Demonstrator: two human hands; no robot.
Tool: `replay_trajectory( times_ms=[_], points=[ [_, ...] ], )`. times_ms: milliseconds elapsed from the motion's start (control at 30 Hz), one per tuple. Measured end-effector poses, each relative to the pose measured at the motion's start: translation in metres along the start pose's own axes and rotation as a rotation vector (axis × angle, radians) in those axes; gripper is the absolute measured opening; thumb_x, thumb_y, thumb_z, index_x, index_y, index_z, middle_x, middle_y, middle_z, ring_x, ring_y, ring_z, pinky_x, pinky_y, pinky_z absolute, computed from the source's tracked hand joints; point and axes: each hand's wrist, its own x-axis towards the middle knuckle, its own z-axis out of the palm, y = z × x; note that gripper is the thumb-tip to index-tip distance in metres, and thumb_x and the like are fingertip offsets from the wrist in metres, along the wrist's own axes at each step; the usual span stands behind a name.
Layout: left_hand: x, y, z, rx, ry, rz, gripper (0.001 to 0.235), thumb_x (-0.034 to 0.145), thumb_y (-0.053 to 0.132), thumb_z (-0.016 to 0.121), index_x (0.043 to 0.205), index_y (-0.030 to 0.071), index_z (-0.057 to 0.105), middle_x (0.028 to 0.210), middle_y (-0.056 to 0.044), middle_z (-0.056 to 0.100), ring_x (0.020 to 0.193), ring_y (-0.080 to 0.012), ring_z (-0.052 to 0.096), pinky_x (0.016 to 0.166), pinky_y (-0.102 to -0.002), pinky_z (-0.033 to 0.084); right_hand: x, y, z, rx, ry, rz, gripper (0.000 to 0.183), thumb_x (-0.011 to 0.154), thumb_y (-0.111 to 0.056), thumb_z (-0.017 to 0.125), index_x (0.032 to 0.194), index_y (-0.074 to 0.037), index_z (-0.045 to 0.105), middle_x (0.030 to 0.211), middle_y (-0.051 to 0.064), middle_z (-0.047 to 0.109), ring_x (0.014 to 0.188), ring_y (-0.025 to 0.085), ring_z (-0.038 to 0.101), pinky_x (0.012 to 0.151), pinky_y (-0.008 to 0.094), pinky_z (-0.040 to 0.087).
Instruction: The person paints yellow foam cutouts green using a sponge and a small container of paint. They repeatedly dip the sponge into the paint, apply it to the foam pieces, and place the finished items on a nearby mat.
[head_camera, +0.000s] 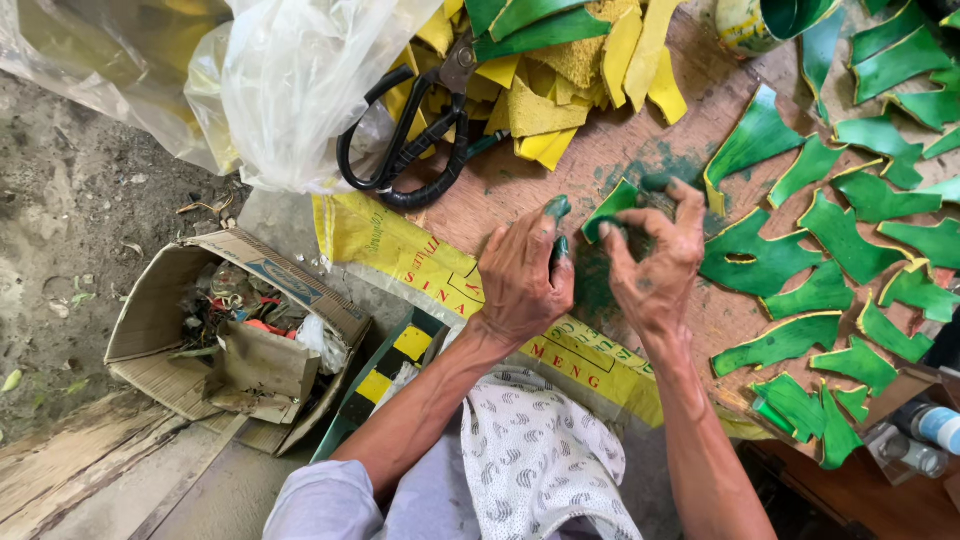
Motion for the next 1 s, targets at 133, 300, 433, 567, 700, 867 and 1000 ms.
replay_trajectory(
  times_ms=[133,300,433,567,700,867,1000],
  points=[
    [-0.002,-0.001,-0.001,-0.044,-0.052,-0.018,0.053,0.084,0.007,0.066,0.134,-0.004,0.050,0.118,-0.018,0.062,0.104,-0.0324,0.064,0.087,-0.044,0.048,0.004,-0.002,0.008,-0.017,0.009,0.008,0.016,0.083,-0.007,0.087,0.093,-0.002,0.075,0.136,0.021,0.056,0.131,0.038,0.054,0.110,0.049,0.046],
    [0.001,-0.001,-0.003,-0.043,-0.080,0.005,0.058,0.082,0.014,0.074,0.133,-0.003,0.050,0.113,-0.017,0.062,0.097,-0.0301,0.062,0.085,-0.045,0.045,0.004,-0.004,0.006,-0.005,0.039,-0.009,0.018,0.083,-0.005,0.086,0.095,-0.001,0.075,0.134,0.023,0.054,0.129,0.039,0.054,0.108,0.050,0.045],
    [0.002,0.005,0.000,0.005,-0.103,-0.031,0.060,0.083,0.019,0.081,0.132,-0.001,0.053,0.108,-0.011,0.065,0.092,-0.0259,0.060,0.082,-0.042,0.043,0.006,0.004,0.007,-0.035,0.130,0.083,0.019,0.087,0.000,0.085,0.103,0.003,0.074,0.131,0.018,0.055,0.129,0.033,0.056,0.108,0.046,0.050],
    [0.006,0.007,0.001,0.026,-0.101,-0.067,0.060,0.082,0.019,0.082,0.133,0.002,0.056,0.102,-0.005,0.066,0.090,-0.0238,0.060,0.081,-0.042,0.043,0.008,0.008,0.001,0.385,0.081,0.270,0.014,0.090,0.004,0.076,0.102,0.005,0.070,0.135,0.013,0.047,0.117,0.022,0.062,0.093,0.030,0.060],
    [0.010,0.009,-0.006,-0.016,-0.069,-0.031,0.062,0.080,0.019,0.082,0.133,0.001,0.054,0.115,-0.011,0.066,0.095,-0.0260,0.062,0.083,-0.042,0.044,-0.002,0.005,-0.004,0.318,0.049,0.097,0.018,0.089,0.011,0.077,0.105,0.011,0.069,0.136,0.014,0.044,0.121,0.023,0.058,0.096,0.027,0.057],
    [0.014,0.012,-0.009,-0.067,-0.098,-0.084,0.069,0.079,0.016,0.081,0.141,0.001,0.053,0.128,-0.013,0.067,0.100,-0.0245,0.066,0.084,-0.040,0.045,-0.003,0.006,-0.003,0.326,0.036,0.102,0.018,0.091,0.010,0.076,0.107,0.010,0.069,0.136,0.015,0.045,0.122,0.021,0.061,0.098,0.026,0.059],
    [0.015,0.009,-0.004,-0.066,-0.128,-0.083,0.064,0.083,0.015,0.080,0.140,0.001,0.054,0.122,-0.011,0.069,0.098,-0.0247,0.066,0.083,-0.040,0.045,-0.003,0.008,-0.004,0.337,0.028,0.141,0.018,0.090,0.008,0.076,0.106,0.009,0.069,0.137,0.015,0.045,0.120,0.020,0.062,0.096,0.025,0.058]
  ],
)
